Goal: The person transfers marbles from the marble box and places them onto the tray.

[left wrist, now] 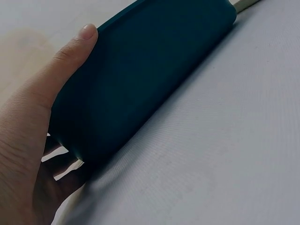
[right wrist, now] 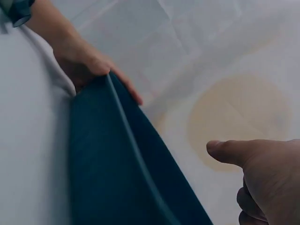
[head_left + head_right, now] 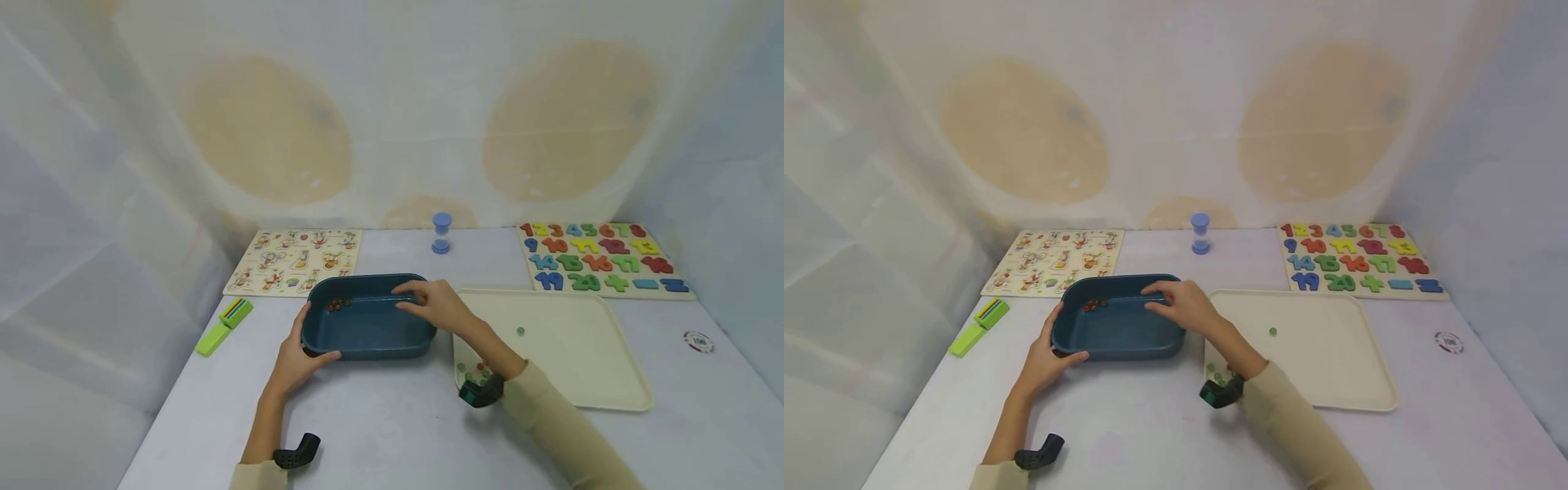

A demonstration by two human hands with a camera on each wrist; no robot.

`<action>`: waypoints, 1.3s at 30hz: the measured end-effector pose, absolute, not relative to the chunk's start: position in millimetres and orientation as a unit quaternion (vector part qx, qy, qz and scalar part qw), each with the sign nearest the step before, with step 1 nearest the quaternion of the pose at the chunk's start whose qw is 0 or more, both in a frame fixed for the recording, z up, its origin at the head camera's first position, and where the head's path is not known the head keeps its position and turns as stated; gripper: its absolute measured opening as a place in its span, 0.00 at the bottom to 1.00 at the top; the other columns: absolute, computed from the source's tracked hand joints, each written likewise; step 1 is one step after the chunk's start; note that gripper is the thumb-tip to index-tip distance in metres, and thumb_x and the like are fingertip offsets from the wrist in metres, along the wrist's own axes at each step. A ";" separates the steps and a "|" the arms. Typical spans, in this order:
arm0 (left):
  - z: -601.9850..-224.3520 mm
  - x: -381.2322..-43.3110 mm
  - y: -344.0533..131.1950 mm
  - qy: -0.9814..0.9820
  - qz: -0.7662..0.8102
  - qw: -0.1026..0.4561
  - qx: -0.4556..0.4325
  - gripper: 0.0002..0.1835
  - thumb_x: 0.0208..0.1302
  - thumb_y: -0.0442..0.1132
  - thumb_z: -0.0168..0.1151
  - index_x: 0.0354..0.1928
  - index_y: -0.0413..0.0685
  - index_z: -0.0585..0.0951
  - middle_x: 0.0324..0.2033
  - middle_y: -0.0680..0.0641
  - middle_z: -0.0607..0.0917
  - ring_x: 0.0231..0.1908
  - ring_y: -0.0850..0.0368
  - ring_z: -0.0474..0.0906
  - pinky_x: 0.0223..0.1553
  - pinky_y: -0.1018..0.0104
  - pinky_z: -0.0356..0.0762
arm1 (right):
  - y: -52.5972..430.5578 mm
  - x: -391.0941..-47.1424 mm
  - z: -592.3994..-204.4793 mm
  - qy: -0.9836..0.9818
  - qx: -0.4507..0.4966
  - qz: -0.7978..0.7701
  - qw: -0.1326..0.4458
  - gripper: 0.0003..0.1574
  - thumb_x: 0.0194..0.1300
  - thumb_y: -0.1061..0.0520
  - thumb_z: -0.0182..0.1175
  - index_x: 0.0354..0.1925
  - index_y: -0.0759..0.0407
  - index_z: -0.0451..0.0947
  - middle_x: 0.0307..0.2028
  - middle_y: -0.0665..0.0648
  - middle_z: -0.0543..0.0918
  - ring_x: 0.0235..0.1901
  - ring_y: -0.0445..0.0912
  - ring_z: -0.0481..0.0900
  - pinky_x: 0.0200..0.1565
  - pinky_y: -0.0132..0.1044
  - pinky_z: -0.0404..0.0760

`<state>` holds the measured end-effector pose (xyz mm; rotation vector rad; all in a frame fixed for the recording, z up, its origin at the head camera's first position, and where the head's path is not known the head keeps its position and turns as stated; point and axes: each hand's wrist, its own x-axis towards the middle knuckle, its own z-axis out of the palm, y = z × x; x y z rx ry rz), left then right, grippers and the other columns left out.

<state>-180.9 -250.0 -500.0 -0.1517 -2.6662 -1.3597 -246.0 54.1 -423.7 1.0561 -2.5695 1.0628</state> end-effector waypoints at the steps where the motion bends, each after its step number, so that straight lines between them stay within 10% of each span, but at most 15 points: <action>1: -499.6 -181.1 -249.8 -0.888 -0.452 0.073 -0.051 0.58 0.39 0.56 0.72 0.68 0.72 0.43 0.67 0.48 0.54 0.65 0.44 0.53 0.57 0.39 0.57 | 41.6 -251.8 -419.7 -0.859 0.360 0.353 0.082 0.18 0.57 0.49 0.61 0.47 0.50 0.78 0.10 0.45 0.56 0.11 0.37 0.51 0.16 0.28 0.55; 15: -499.9 -179.2 -250.9 -0.890 -0.444 0.078 -0.063 0.57 0.41 0.54 0.71 0.68 0.72 0.42 0.67 0.44 0.54 0.64 0.41 0.54 0.56 0.38 0.58 | -60.2 -306.2 -448.2 -0.896 0.349 0.269 -0.048 0.22 0.57 0.48 0.60 0.51 0.48 0.76 0.09 0.50 0.65 0.09 0.37 0.55 0.13 0.26 0.57; 24: -498.5 -179.1 -249.0 -0.889 -0.448 0.077 -0.056 0.57 0.39 0.55 0.72 0.68 0.71 0.43 0.67 0.44 0.55 0.64 0.42 0.54 0.56 0.39 0.59 | -62.2 -310.9 -464.6 -0.917 0.334 0.208 -0.067 0.19 0.56 0.47 0.61 0.47 0.46 0.78 0.39 0.47 0.82 0.25 0.36 0.74 0.29 0.28 0.73; 39: -497.2 -179.6 -249.5 -0.886 -0.455 0.069 -0.060 0.57 0.41 0.54 0.71 0.68 0.72 0.43 0.67 0.45 0.54 0.64 0.42 0.53 0.57 0.40 0.58 | -49.9 -307.4 -460.0 -0.881 0.407 0.240 -0.025 0.10 0.57 0.46 0.60 0.38 0.45 0.80 0.25 0.44 0.79 0.17 0.36 0.68 0.23 0.26 0.68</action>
